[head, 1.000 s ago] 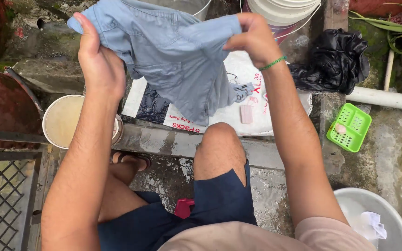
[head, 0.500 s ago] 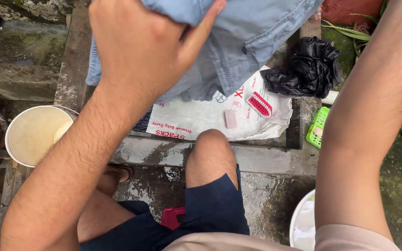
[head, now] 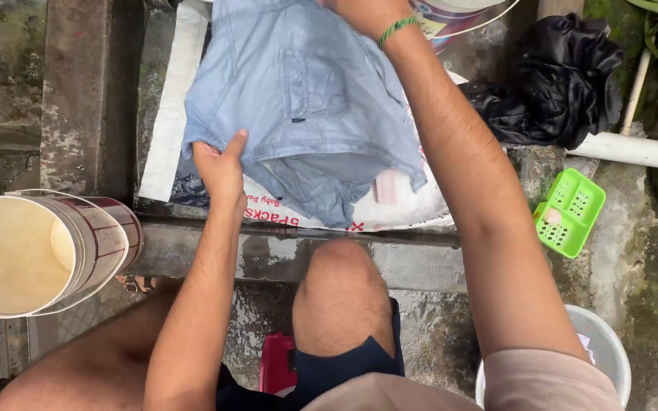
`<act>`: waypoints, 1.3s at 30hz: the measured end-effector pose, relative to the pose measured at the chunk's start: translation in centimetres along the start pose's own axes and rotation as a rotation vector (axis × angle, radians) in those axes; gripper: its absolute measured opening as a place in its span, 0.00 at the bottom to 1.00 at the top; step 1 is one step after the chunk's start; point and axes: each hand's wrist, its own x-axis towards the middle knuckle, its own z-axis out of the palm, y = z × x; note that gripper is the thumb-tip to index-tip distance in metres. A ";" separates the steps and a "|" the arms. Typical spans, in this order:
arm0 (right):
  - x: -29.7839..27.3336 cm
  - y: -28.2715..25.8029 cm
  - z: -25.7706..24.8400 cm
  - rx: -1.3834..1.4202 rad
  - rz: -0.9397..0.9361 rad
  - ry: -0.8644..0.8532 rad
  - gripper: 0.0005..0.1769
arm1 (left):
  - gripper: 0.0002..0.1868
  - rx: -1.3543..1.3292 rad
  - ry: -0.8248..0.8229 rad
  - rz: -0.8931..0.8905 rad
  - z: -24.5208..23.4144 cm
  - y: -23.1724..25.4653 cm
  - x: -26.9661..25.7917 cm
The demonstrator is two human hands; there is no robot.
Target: Hand washing a button-down shirt using a brush and soap in an outdoor washing area.
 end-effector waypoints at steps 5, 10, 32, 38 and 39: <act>-8.8 8.9 10.9 -0.157 0.107 -0.249 0.09 | 0.27 0.098 0.044 -0.601 -8.4 -13.7 -1.9; -14.0 10.4 16.1 -0.016 0.364 -0.195 0.20 | 0.24 -0.016 0.091 -0.589 -8.7 -14.3 -4.3; 5.4 8.3 26.5 0.901 -0.071 -0.197 0.23 | 0.32 0.376 0.791 -0.648 -7.4 -11.6 -5.0; -7.1 12.3 26.7 -0.221 0.113 -0.236 0.21 | 0.26 1.235 -0.504 0.235 -5.9 -14.1 -2.3; -8.6 12.5 26.8 -0.222 0.119 -0.240 0.21 | 0.26 1.231 -0.508 0.230 -6.0 -15.3 -0.6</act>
